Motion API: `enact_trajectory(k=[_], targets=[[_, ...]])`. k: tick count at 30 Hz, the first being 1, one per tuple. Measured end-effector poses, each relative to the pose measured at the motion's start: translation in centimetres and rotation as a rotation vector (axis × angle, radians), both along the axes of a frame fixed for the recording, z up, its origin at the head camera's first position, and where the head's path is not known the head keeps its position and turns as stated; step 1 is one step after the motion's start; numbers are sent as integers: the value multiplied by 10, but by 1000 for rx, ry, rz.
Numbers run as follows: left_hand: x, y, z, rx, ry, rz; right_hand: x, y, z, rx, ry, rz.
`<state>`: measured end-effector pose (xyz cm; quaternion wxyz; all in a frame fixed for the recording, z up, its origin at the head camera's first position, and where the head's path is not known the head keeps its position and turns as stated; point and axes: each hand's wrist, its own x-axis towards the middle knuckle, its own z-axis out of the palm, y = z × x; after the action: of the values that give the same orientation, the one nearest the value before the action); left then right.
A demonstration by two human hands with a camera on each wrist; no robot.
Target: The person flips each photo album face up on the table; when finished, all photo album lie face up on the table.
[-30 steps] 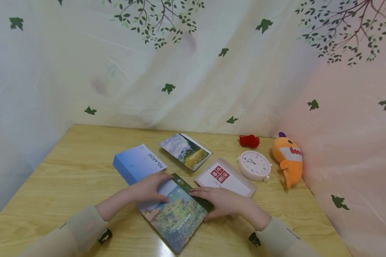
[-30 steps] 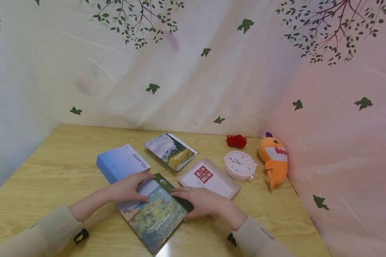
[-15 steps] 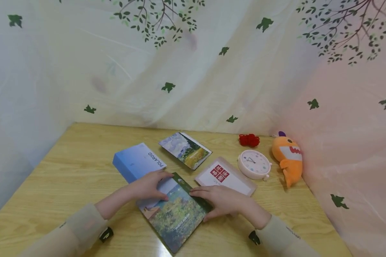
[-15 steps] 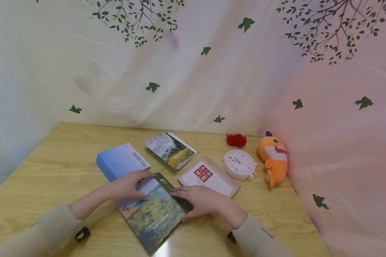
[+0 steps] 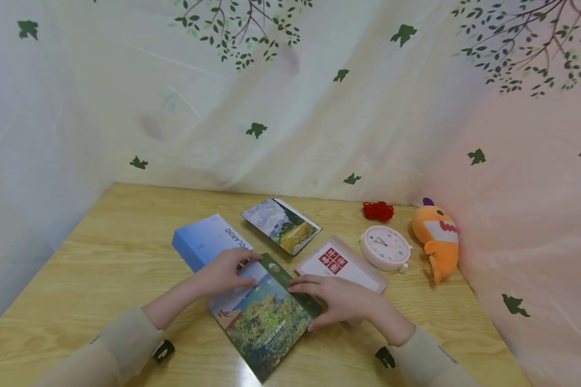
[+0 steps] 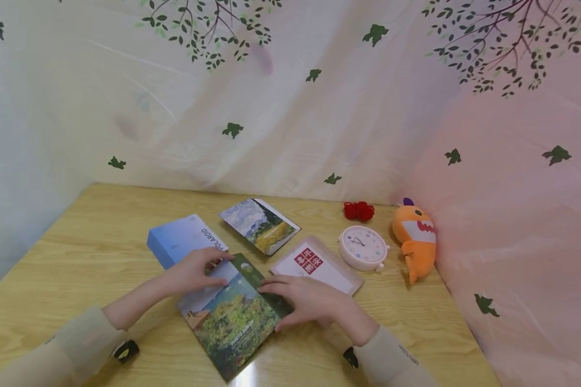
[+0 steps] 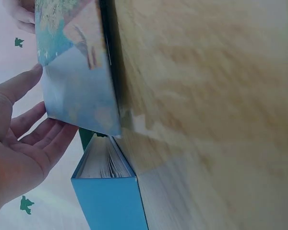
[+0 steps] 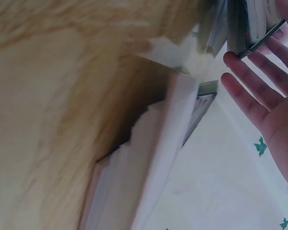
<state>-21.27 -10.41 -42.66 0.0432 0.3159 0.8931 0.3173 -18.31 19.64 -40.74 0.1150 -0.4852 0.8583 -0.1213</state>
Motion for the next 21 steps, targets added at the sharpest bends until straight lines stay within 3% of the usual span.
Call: enact_trajectory(k=[4,11,21], targets=[[0,1,5,26,41,42,2,-1,7,-24,-6,4],[2,0,13,95,61,98,4,-3,19,-69,65,45],[4,0,26,155,88,108,3,-2,23,-226,128,89]])
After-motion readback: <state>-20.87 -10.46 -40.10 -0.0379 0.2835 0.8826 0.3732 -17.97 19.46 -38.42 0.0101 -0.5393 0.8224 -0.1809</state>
